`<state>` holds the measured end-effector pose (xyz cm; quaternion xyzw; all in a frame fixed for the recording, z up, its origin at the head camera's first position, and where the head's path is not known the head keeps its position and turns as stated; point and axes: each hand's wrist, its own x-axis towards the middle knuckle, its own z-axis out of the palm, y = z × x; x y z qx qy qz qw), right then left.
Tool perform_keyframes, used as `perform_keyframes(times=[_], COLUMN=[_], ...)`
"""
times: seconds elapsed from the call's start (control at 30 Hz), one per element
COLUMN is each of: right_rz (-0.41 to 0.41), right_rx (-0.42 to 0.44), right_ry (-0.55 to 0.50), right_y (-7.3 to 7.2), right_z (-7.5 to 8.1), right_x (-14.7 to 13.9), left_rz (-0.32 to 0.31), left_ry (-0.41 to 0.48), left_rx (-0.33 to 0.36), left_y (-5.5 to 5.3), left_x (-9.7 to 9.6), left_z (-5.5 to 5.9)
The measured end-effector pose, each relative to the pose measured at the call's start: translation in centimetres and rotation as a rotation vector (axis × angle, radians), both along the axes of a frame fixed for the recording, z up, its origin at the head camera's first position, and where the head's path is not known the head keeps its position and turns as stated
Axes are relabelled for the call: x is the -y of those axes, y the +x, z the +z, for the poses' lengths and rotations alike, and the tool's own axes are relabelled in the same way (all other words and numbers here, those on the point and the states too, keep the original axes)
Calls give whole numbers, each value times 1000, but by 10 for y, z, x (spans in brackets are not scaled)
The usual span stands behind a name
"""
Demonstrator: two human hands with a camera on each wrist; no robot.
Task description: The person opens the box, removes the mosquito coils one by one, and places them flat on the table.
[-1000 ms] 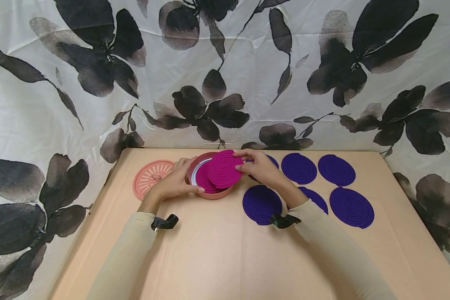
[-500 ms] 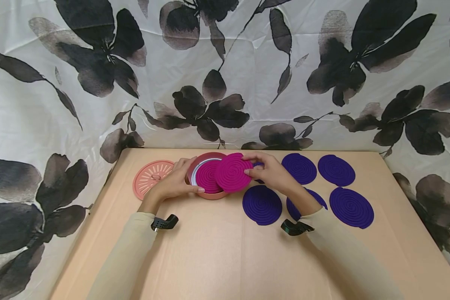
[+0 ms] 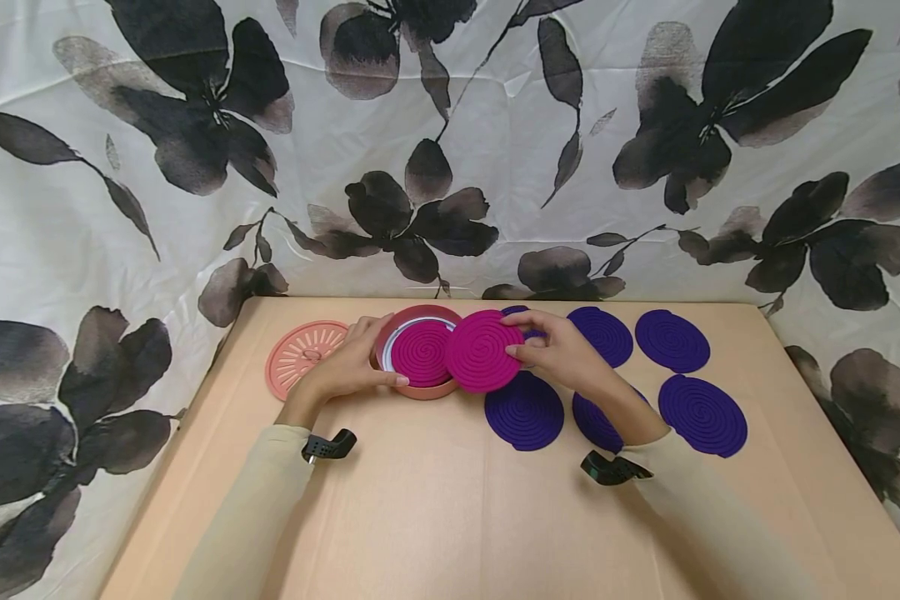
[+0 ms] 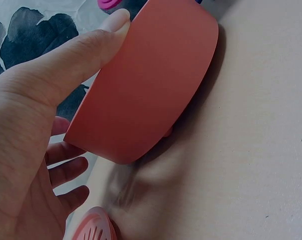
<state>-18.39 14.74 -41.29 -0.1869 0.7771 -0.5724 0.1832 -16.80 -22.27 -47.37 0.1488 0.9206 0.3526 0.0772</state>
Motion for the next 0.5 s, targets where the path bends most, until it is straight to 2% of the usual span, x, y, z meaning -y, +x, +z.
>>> perform_keyframes(times=[0.13,0.5], right_rz=[-11,-32], right_rx=[-23,-24], right_ry=[52,90], right_y=[4,13], right_z=[1,0], right_x=[-7,-25], left_rz=[1,5], left_ry=[-1,5], left_rx=[2,11], left_y=[0,-1], left_x=[0,0], left_z=[0,0])
